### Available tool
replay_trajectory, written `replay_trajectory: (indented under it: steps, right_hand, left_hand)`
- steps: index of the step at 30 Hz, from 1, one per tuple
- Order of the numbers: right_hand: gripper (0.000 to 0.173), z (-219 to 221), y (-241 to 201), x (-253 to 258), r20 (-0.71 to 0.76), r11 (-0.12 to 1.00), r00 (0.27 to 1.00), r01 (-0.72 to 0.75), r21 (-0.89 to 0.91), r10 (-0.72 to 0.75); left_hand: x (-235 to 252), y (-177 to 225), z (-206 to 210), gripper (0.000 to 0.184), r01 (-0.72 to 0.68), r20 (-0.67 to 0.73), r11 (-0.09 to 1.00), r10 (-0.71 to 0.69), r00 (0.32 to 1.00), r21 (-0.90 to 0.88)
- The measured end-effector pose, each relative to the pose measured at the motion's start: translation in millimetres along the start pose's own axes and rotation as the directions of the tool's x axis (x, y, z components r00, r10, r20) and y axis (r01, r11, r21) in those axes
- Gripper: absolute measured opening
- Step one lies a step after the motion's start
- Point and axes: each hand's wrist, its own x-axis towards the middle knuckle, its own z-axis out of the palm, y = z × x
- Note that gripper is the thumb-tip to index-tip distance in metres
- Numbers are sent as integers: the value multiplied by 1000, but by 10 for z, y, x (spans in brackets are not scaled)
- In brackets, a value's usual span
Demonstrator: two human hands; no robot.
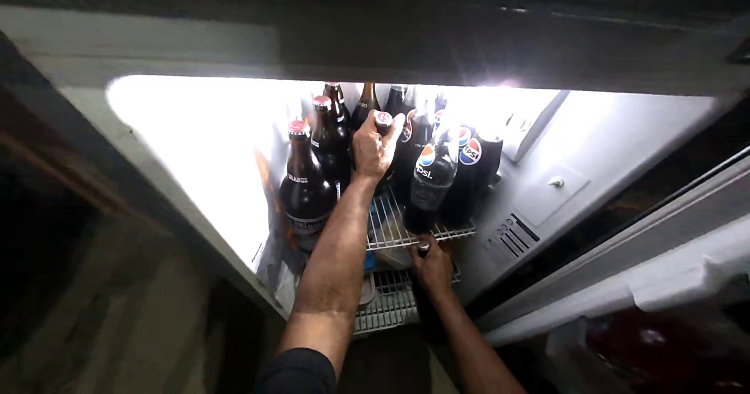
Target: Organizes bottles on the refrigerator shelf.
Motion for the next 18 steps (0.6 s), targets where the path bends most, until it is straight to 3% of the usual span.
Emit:
replay_trajectory:
  steps: [18]
  right_hand:
    - [43,-4,-2,2,6,1000,1000,7,-9,-7]
  left_hand:
    - [-66,227,-90,25,35,63,999,-38,997,41]
